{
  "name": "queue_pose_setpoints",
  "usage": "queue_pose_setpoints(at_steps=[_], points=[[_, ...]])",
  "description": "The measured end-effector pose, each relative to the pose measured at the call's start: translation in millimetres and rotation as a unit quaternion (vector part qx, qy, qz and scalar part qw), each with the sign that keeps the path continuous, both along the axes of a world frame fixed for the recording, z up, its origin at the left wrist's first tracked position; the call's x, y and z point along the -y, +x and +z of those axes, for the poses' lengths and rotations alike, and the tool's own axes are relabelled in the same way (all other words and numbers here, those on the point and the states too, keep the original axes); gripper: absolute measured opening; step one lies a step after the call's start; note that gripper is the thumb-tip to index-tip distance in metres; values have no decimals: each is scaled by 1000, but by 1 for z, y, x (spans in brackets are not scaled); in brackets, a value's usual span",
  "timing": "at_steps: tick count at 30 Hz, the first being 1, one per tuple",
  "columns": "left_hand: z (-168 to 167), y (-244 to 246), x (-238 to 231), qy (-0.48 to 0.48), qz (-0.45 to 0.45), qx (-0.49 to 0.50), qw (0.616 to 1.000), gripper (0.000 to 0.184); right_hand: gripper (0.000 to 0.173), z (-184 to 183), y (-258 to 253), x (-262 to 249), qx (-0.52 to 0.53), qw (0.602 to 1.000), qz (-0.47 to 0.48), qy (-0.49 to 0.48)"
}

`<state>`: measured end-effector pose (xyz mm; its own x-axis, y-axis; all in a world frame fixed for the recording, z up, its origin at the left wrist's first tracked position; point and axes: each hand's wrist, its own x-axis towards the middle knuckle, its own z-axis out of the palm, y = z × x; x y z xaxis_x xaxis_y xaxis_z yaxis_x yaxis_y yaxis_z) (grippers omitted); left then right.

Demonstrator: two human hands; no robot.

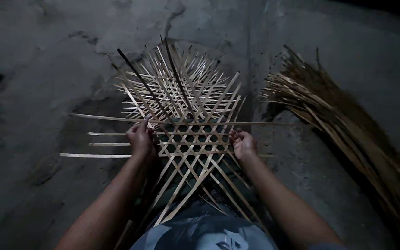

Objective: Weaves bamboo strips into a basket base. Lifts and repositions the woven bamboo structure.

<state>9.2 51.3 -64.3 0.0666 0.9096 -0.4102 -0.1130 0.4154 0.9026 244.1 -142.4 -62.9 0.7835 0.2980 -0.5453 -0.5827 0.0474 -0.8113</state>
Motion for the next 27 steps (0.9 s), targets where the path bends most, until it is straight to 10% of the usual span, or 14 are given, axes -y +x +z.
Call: queue_pose_setpoints(at_steps=[10,16,20,23,27], points=[[1,-16,-45,-200,-44,155,966,13,27,-7,37,2,-14,971,230,64],[-19,-10,-29,-135,16,111,985,17,33,-24,-2,4,178,968,103,144],[-5,-5,-5,89,-1,-39,995,34,56,-17,-8,17,301,931,160,131],[1,8,24,325,-85,-150,930,79,39,2,-15,17,183,978,7,96],[-18,29,58,523,-389,-340,679,72,28,-3,1,17,-19,999,39,-28]])
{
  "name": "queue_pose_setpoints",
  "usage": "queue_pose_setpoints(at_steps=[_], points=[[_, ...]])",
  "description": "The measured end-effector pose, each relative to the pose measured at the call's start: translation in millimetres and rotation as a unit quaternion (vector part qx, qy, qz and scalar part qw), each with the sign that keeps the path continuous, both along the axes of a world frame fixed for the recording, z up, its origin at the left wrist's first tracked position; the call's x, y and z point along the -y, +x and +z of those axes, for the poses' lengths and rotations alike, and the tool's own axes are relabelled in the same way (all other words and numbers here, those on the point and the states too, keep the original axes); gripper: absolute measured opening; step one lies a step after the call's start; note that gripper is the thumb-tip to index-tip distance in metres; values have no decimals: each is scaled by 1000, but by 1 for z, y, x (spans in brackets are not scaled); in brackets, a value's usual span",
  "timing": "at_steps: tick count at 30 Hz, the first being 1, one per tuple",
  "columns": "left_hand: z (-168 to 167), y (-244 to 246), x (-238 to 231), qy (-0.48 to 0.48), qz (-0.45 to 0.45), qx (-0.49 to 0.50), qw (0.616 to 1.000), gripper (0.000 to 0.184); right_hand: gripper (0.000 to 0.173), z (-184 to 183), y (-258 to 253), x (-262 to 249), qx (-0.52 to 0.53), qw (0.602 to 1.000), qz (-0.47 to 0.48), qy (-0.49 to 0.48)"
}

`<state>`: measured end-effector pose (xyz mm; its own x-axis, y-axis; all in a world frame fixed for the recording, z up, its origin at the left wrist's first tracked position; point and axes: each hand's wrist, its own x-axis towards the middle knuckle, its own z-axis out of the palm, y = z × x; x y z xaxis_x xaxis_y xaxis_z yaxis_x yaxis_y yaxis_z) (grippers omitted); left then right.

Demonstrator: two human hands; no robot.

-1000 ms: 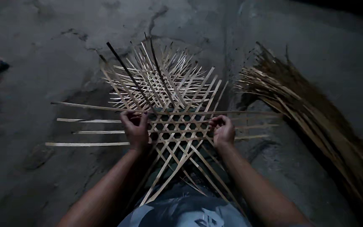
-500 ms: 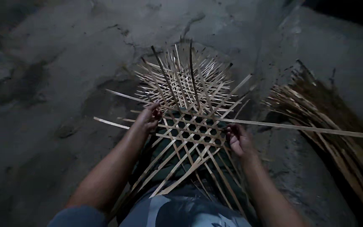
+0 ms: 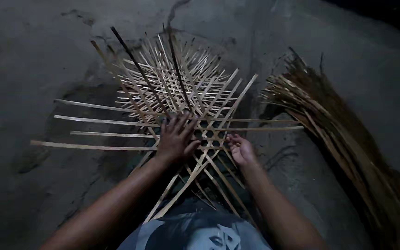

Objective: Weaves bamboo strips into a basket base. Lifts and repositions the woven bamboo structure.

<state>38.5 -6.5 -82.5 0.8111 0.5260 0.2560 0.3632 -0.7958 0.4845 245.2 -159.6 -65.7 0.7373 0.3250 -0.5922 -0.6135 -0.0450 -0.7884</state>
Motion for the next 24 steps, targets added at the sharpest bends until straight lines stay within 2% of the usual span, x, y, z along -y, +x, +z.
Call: queue_pose_setpoints(at_steps=[1,3,6,8,11,13,14,16,18,19,22,24], points=[[0,5,4,9,-47,-103,994,70,27,-1,7,0,-7,999,41,-19],[3,11,3,2,-86,-192,978,69,25,1,20,4,1,994,104,-12],[2,10,-1,-6,-89,-196,977,70,24,-4,29,14,-7,987,150,59],[1,10,-2,-5,-88,-193,977,70,25,-14,24,16,5,985,140,99],[0,10,-1,-4,-83,-191,978,70,25,-19,-1,14,114,986,65,105],[-1,9,0,0,-80,-188,979,69,20,-20,-13,18,231,965,65,102],[-2,9,0,0,-80,-181,980,69,25,-16,-17,19,278,953,75,91],[-1,8,0,-2,-81,-174,981,69,51,-3,-22,18,364,926,92,39],[3,8,1,-6,-79,-176,981,68,70,5,-21,15,463,875,141,-30],[6,9,2,-9,-79,-180,980,68,73,6,-22,12,511,837,180,-73],[10,16,4,-13,-91,-189,978,68,68,-7,-34,-3,610,688,351,-177],[6,16,4,-15,-98,-121,988,69,66,-23,-42,-8,634,609,429,-207]])
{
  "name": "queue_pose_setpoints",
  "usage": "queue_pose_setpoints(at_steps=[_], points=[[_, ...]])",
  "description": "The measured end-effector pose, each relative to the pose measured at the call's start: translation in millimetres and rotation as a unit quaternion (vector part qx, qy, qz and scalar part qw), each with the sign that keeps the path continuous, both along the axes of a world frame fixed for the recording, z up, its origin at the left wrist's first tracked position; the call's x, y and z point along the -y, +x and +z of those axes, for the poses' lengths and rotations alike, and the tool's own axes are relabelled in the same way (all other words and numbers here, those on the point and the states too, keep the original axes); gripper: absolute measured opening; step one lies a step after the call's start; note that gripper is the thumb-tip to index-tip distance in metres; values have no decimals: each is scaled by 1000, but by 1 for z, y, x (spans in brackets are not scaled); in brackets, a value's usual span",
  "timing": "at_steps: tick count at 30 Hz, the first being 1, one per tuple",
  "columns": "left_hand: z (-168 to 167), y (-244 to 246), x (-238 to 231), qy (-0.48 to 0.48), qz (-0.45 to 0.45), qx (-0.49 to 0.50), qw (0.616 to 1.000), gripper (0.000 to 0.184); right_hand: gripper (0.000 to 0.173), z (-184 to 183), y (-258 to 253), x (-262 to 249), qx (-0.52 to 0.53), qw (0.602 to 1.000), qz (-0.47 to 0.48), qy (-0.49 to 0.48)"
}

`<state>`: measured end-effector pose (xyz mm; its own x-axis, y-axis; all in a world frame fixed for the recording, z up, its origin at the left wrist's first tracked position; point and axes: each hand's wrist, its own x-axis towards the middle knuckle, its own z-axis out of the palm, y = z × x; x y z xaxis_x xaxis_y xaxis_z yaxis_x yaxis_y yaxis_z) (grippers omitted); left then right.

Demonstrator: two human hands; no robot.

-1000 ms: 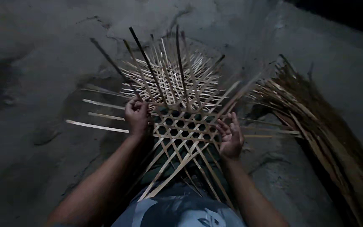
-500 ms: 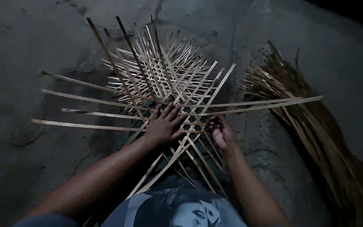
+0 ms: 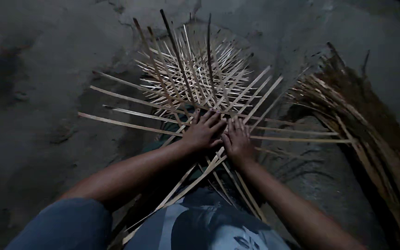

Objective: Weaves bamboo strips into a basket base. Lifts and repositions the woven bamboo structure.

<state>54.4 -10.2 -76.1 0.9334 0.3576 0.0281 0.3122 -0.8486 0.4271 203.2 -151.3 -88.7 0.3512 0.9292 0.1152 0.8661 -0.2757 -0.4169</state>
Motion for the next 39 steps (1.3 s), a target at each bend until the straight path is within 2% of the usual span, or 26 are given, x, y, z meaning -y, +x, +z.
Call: queue_pose_setpoints(at_steps=[2,3,6,10,14,19,29,32,35,37,39], points=[[-2,-10,-1,16,37,108,993,75,64,-4,0,0,0,1000,15,4],[3,-20,0,32,76,130,988,79,65,0,1,0,-6,1000,15,-5],[17,-55,4,41,199,68,977,93,64,5,-1,1,-3,1000,8,-13],[-2,-74,5,28,265,29,964,98,64,-12,-2,1,1,999,-3,37],[-12,-73,7,45,252,46,966,81,63,-14,0,2,-4,999,-5,40],[-24,-73,9,59,244,118,961,80,62,-14,0,6,-9,999,-12,52],[-36,-75,-6,0,203,125,971,81,63,-15,0,2,21,999,-16,40],[-34,-74,-7,3,200,116,973,83,63,-15,2,1,-4,998,-15,56],[-17,-74,-7,48,216,102,970,77,57,10,3,4,-119,987,-30,107],[-1,-75,-12,63,203,161,964,56,39,45,0,6,-180,969,-25,165],[27,-73,-13,21,154,232,960,40,20,82,-5,10,-228,949,12,217]])
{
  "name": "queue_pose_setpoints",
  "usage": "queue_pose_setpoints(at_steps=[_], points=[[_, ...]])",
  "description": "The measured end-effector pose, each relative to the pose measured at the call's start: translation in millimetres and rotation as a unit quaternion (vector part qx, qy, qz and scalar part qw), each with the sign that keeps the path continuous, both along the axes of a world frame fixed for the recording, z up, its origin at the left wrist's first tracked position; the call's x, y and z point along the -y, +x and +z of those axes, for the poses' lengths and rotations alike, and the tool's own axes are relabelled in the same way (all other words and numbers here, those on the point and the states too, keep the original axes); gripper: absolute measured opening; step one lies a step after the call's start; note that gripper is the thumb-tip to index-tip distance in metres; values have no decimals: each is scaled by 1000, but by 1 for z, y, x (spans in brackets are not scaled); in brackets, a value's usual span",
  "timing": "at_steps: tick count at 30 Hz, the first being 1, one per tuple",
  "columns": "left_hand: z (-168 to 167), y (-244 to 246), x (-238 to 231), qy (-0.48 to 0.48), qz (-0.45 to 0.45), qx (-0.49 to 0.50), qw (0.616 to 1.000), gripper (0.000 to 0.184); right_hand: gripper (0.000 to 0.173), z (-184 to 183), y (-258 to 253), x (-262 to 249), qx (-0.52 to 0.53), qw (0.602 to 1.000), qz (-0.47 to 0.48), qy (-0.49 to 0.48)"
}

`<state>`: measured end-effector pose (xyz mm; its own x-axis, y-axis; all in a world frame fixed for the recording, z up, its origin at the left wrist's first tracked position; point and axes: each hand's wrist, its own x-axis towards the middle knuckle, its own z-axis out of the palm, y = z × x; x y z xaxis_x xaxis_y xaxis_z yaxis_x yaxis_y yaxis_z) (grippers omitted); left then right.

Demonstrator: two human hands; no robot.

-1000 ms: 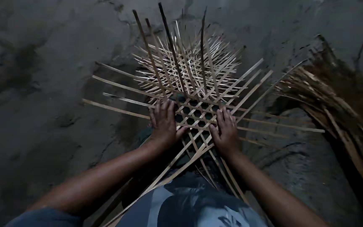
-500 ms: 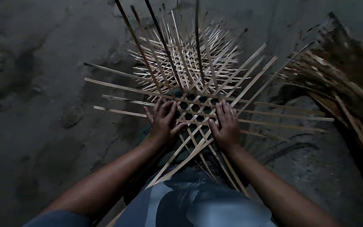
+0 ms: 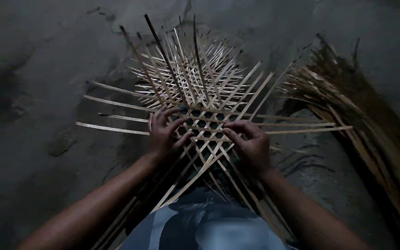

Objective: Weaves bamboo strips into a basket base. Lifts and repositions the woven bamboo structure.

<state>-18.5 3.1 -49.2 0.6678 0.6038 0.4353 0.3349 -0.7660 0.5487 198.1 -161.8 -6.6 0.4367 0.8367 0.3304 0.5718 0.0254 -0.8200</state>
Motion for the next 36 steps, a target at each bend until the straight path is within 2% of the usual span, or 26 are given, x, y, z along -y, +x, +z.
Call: queue_pose_setpoints(at_steps=[2,4,6,10,18,26,36], points=[[36,4,8,-63,-97,85,990,32,13,30,-10,6,-27,999,36,26],[67,9,24,-142,-195,167,956,32,10,50,-19,12,-31,996,71,51],[87,11,40,-171,-250,215,929,31,10,58,-27,17,-31,992,98,74],[96,5,54,-184,-267,250,912,20,10,65,-39,26,-21,989,116,93],[105,-12,56,-231,-310,236,891,15,10,79,-53,37,-22,988,135,76],[113,-16,55,-160,-320,211,910,12,10,84,-54,41,36,989,128,63],[114,-19,62,40,-239,119,963,10,9,89,-58,42,184,979,85,1]])
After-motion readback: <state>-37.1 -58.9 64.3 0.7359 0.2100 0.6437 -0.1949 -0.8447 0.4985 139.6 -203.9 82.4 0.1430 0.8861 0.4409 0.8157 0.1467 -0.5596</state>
